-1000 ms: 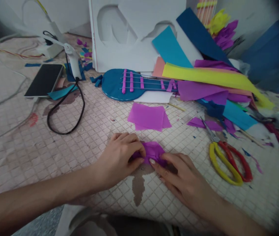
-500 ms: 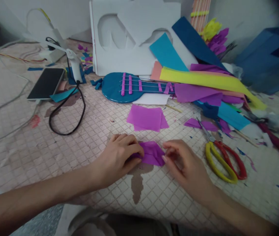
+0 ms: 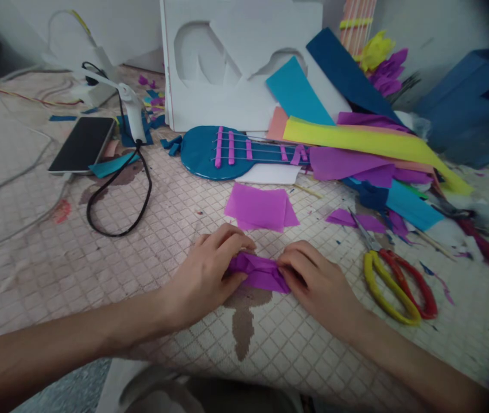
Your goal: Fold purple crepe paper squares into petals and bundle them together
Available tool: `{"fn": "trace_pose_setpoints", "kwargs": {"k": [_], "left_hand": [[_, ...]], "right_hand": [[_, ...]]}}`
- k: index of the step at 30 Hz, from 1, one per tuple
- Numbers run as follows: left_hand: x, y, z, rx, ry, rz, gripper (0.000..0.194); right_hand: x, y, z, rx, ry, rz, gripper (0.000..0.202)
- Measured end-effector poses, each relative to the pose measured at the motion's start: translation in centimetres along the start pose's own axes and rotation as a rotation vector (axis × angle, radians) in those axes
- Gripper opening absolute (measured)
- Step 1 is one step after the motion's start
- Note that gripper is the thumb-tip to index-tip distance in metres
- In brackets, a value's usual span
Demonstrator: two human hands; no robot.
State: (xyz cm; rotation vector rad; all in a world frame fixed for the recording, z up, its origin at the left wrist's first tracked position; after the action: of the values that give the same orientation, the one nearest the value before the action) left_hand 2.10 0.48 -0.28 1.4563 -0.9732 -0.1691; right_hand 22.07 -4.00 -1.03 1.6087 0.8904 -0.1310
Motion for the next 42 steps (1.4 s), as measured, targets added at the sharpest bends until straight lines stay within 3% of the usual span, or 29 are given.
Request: {"fn": "trace_pose_setpoints", "kwargs": {"k": [7,14,21,32,37,42], "left_hand": [[-0.3,-0.1,0.3,-0.041,-0.154,-0.134,0.018],[-0.4,0.1,0.1,-0.045,-0.19,-0.174,0.016],[-0.5,0.2,-0.1,-0.019,-0.225,-0.162,0.015],[-0.4,0.1,0.0,0.0,-0.495,-0.152,0.024],[-0.5,0.0,0.1,0.009,-0.48,-0.15,0.019],[-0.6,0.2,-0.1,-0.008,-0.369,-0.065,0.017]], "right_hand": [[-0.3,0.3,0.6,-0.06,0.197,0.144,0.027],[-0.3,0.8,0.8,-0.089,0.213,0.071,0.025],[-0.4,0.7,1.0,-0.073,0.319,0.053,0.026],[-1.1,0.7,1.3,-0.123,0.33,0.137,0.022],[-1.2,0.6,1.2,-0.07,0.301,0.065,0.018],[-1.1,0.5,1.0,-0.038,0.224,-0.024,0.02]]}}
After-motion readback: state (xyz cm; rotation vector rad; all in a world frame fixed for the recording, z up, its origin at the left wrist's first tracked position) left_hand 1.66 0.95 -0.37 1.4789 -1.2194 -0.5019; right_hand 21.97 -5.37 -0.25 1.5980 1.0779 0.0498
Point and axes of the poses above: each hand's wrist, its own z-axis away from the middle knuckle, its own y-axis out of the back of the hand, x = y × z, the point moved 2 cm from there along -z, towards the middle knuckle, and after that the axes turned 15 degrees about -z, right-handed, at the moved point
